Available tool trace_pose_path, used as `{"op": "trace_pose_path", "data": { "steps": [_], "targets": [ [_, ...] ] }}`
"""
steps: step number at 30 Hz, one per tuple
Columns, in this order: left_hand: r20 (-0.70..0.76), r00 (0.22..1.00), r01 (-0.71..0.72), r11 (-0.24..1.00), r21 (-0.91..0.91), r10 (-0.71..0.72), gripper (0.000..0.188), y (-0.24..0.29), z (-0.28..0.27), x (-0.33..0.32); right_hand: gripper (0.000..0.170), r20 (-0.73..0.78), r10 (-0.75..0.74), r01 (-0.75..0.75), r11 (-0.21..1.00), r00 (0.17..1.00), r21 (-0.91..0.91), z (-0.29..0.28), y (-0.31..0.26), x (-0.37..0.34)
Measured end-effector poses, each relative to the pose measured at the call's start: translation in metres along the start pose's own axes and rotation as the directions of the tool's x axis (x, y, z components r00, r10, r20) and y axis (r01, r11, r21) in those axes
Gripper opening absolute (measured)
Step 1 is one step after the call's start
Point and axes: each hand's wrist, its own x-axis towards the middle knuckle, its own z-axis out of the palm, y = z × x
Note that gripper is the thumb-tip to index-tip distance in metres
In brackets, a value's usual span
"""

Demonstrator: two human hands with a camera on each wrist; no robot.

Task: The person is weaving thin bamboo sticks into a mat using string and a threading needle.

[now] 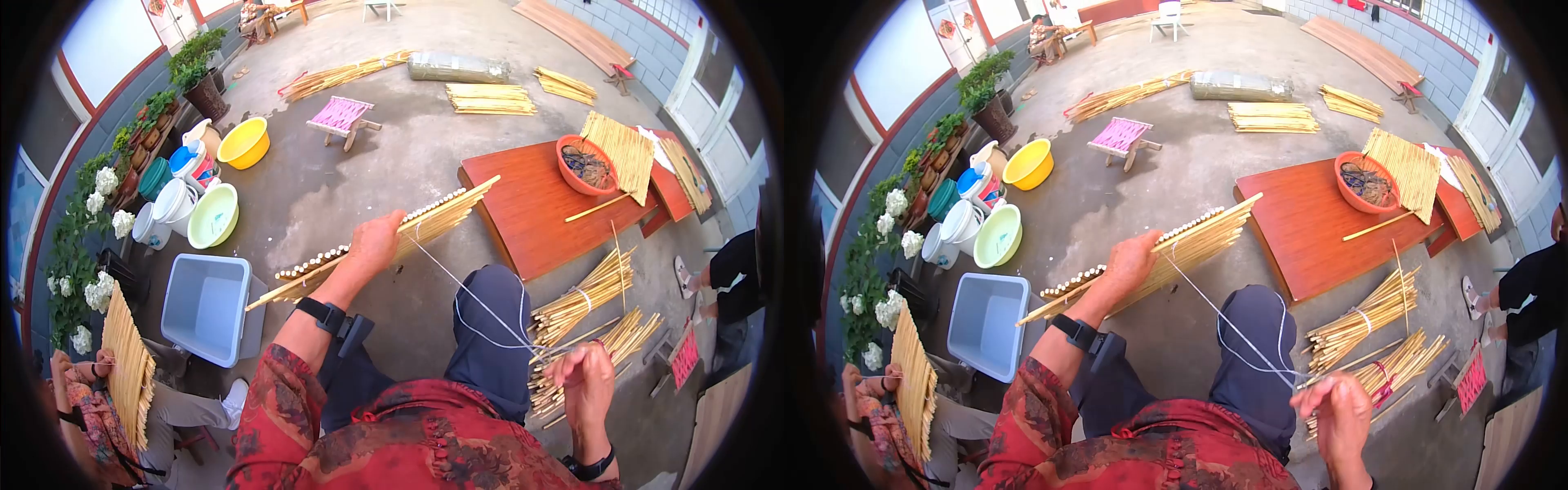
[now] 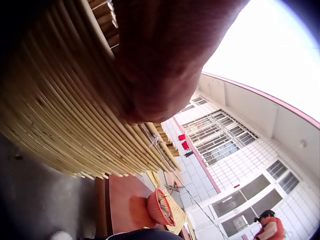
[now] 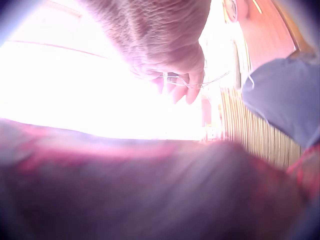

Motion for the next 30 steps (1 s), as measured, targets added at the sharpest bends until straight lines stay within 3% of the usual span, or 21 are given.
{"op": "trace_pose_path", "data": {
  "steps": [1,3,5,6,8,10,11,12,14,15,17,19,21,22,24,25,26,27,28,30],
  "targets": [
    [-0.008,1.000,0.013,1.000,-0.009,-0.013,0.027,-0.004,-0.001,0.000,0.031,-0.138,-0.001,-0.006,0.998,0.990,-0.054,-0.008,0.004,0.012],
    [-0.017,0.999,0.034,0.999,-0.007,-0.034,0.028,-0.009,-0.011,0.000,0.033,-0.035,0.001,-0.015,0.917,0.999,-0.399,-0.054,0.009,0.038],
    [-0.020,0.999,0.040,0.999,-0.009,-0.040,0.028,-0.013,-0.023,0.003,0.039,-0.059,0.223,-0.223,0.847,0.973,-0.483,-0.091,0.000,0.059],
    [0.016,0.998,0.066,0.998,-0.010,-0.065,0.029,-0.016,-0.031,0.004,0.036,-0.141,0.183,-0.231,0.810,0.973,-0.539,-0.113,0.001,0.070],
    [0.050,0.994,0.096,0.995,-0.004,-0.096,0.030,-0.024,-0.040,0.003,0.030,-0.345,0.081,-0.328,0.563,0.935,-0.758,-0.155,-0.016,0.088],
    [-0.039,0.993,0.106,0.991,-0.084,-0.110,0.028,-0.035,-0.047,0.001,0.028,-0.267,-0.146,-0.126,0.610,0.953,-0.782,-0.252,-0.016,0.112],
    [-0.037,0.993,0.108,0.991,-0.076,-0.111,0.028,-0.041,-0.052,-0.002,0.027,-0.342,-0.217,-0.145,0.614,0.914,-0.776,-0.263,-0.029,0.117],
    [-0.079,0.991,0.094,0.987,-0.129,-0.104,0.028,-0.046,-0.055,-0.004,0.026,-0.417,-0.286,-0.167,0.617,0.863,-0.769,-0.270,-0.050,0.118],
    [-0.126,0.987,0.080,0.982,-0.172,-0.103,0.028,-0.056,-0.060,-0.005,0.026,-0.502,-0.266,-0.192,0.700,0.823,-0.687,-0.282,-0.073,0.124],
    [-0.137,0.983,0.103,0.983,-0.153,-0.124,0.028,-0.061,-0.063,-0.006,0.026,-0.501,-0.258,-0.193,0.706,0.826,-0.682,-0.275,-0.078,0.130],
    [-0.133,0.982,0.114,0.984,-0.140,-0.133,0.029,-0.070,-0.069,-0.010,0.026,-0.403,-0.269,-0.041,0.787,0.875,-0.615,-0.261,-0.090,0.138],
    [-0.125,0.975,0.171,0.980,-0.104,-0.183,0.030,-0.075,-0.074,-0.010,0.026,-0.337,-0.219,-0.084,0.715,0.915,-0.694,-0.222,-0.104,0.138],
    [-0.131,0.971,0.182,0.972,-0.146,-0.202,0.032,-0.083,-0.076,-0.012,0.027,-0.305,-0.200,-0.180,0.475,0.931,-0.861,-0.203,-0.124,0.141],
    [-0.148,0.968,0.179,0.970,-0.167,-0.204,0.033,-0.087,-0.076,-0.015,0.027,-0.324,-0.208,-0.203,0.452,0.923,-0.868,-0.221,-0.133,0.149],
    [-0.175,0.959,0.187,0.963,-0.195,-0.221,0.035,-0.094,-0.077,-0.016,0.029,-0.145,-0.588,0.002,0.243,0.796,-0.970,-0.248,-0.158,0.160],
    [-0.178,0.956,0.198,0.960,-0.199,-0.235,0.036,-0.097,-0.079,-0.016,0.031,-0.151,-0.700,-0.024,0.188,0.698,-0.982,-0.249,-0.178,0.154],
    [-0.213,0.945,0.214,0.962,-0.169,-0.248,0.033,-0.097,-0.080,-0.017,0.033,-0.019,-0.779,0.051,0.065,0.627,-0.997,-0.287,-0.206,0.156],
    [-0.199,0.945,0.222,0.954,-0.200,-0.261,0.033,-0.103,-0.081,-0.016,0.035,-0.040,-0.835,-0.007,0.043,0.549,-0.999,-0.305,-0.235,0.150],
    [-0.196,0.940,0.242,0.951,-0.192,-0.279,0.033,-0.108,-0.082,-0.015,0.035,-0.047,-0.862,-0.018,0.044,0.505,-0.999,-0.349,-0.269,0.147],
    [-0.188,0.936,0.263,0.946,-0.190,-0.298,0.033,-0.108,-0.083,-0.011,0.037,-0.352,-0.816,0.339,0.526,0.458,-0.780,-0.457,-0.339,0.128]
  ]
}}
